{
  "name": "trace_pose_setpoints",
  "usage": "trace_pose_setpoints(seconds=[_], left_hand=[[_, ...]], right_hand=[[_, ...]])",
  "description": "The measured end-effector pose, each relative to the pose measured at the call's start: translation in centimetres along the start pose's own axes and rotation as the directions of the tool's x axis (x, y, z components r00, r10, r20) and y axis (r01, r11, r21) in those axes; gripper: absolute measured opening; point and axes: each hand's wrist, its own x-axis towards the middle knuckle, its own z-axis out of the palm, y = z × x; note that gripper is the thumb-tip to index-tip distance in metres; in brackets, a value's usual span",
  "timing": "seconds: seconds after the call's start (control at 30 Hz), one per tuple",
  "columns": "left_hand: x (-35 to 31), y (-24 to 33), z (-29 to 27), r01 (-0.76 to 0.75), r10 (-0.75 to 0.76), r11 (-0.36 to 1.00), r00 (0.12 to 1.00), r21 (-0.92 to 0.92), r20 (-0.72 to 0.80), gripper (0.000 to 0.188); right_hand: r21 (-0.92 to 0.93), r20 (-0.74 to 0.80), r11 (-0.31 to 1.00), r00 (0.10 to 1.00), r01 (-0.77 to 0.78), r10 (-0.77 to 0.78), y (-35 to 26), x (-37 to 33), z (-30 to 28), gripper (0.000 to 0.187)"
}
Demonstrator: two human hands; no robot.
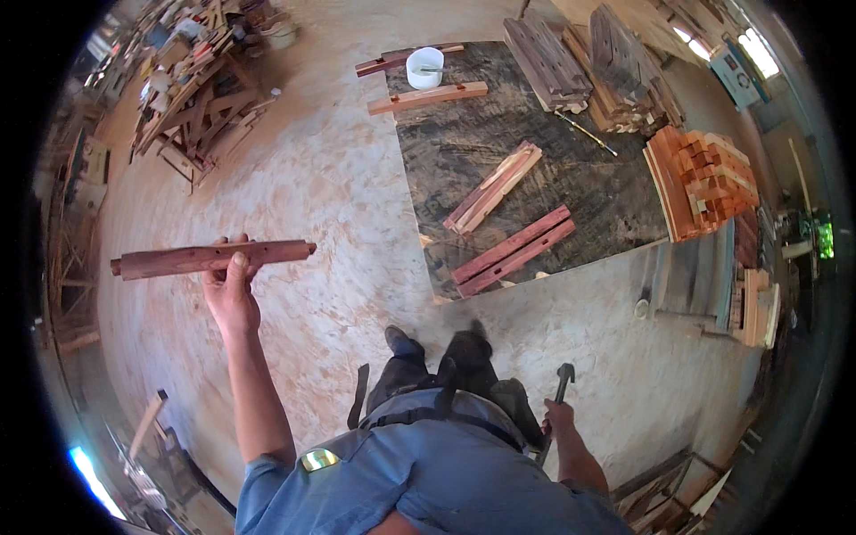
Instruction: The person applies glue to small wooden pieces using a brush, then uses a hammer to join them together. The person handles multiple wooden pieces and assembles them into a larger structure.
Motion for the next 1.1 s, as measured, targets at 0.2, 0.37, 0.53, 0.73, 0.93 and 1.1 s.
trace_pose_setpoints(seconds=[0.2,0.37,0.53,0.73,0.93,1.1], left_hand=[[11.0,-0.8,2.9,-0.008,0.013,0.999,0.991,-0.043,0.131,0.044],[18.5,-1.2,6.7,-0.022,0.019,1.0,0.967,0.012,0.253,0.039],[25.9,-1.2,9.7,-0.057,0.028,0.995,0.943,0.078,0.333,0.037],[34.6,-5.3,16.1,-0.044,-0.002,0.993,0.919,0.108,0.395,0.03],[45.0,-12.8,21.8,-0.05,-0.003,0.995,0.866,0.092,0.5,0.028],[51.9,-20.2,25.1,-0.019,-0.031,0.997,0.796,0.077,0.604,0.028]], right_hand=[[-0.044,0.118,0.993,0.987,-0.107,0.112,3.3,-7.7,8.7,0.04],[-0.102,0.269,0.912,0.894,0.397,-0.359,9.6,-0.8,14.4,0.03],[0.184,0.132,0.956,0.97,-0.228,0.206,3.6,-6.3,21.1,0.027],[0.419,0.133,0.822,0.922,-0.385,0.364,1.9,-11.3,25.5,0.027],[0.52,0.103,0.748,0.9,-0.412,0.424,2.4,-16.6,32.0,0.031],[0.595,0.068,0.677,0.866,-0.433,0.495,-3.6,-23.3,38.4,0.026]])
